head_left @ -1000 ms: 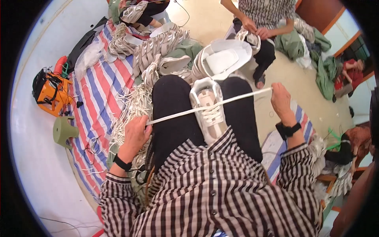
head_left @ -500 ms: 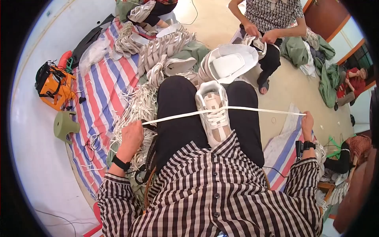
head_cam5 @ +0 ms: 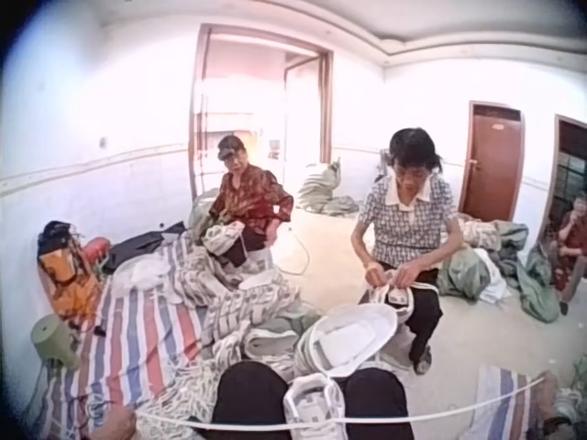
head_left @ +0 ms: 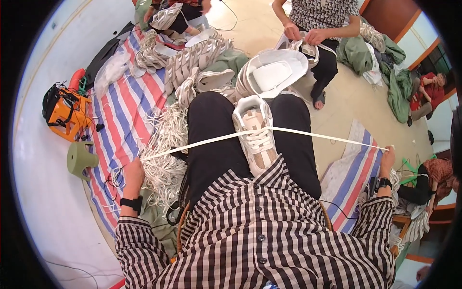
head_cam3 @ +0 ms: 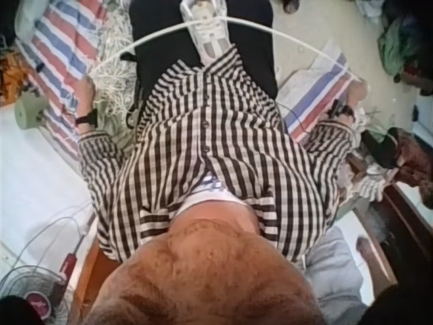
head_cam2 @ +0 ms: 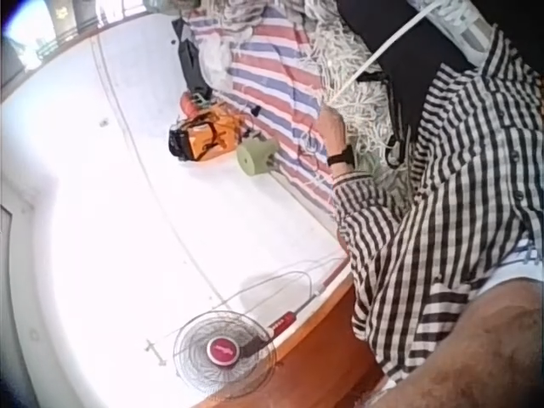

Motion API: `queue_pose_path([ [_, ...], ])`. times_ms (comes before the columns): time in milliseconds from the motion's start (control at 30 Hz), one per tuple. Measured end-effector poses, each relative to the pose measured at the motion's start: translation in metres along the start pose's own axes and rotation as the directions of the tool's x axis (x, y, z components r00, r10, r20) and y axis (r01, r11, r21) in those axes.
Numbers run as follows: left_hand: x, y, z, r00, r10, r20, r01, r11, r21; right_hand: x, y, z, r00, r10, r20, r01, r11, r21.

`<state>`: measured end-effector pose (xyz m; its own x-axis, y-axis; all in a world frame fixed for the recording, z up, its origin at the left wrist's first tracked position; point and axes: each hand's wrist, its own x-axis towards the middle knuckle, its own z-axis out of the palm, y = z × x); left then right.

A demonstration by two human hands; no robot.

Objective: The recorder is sitting on the floor and lacing a white sneaker.

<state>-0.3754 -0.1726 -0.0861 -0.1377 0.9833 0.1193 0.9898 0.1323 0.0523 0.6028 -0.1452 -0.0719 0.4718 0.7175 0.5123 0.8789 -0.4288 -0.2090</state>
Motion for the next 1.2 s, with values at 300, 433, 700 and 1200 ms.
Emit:
queue_pose_path([
  [300, -0.031, -0.058, 0.001, 0.998, -0.002, 0.064, -0.01, 0.982, 0.188, 0.026, 0.077, -0.008, 0.987, 0.158, 0.008, -0.157, 0.973, 0.168],
  [433, -0.037, -0.035, -0.019, 1.0, -0.008, 0.024, 0.004, 0.981, 0.193, 0.024, 0.013, -0.026, 0.957, 0.235, 0.168, -0.288, 0.823, 0.49],
  [700, -0.05, -0.082, 0.037, 0.99, -0.09, 0.105, 0.067, 0.977, 0.204, -0.025, -0.266, -0.053, 0.847, -0.419, 0.329, -0.208, 0.31, 0.928],
  [1200, -0.088, -0.097, 0.095, 0.983, -0.184, 0.018, 0.183, 0.983, 0.034, -0.105, -0.443, -0.037, 0.58, -0.685, 0.441, -0.051, 0.51, 0.859],
])
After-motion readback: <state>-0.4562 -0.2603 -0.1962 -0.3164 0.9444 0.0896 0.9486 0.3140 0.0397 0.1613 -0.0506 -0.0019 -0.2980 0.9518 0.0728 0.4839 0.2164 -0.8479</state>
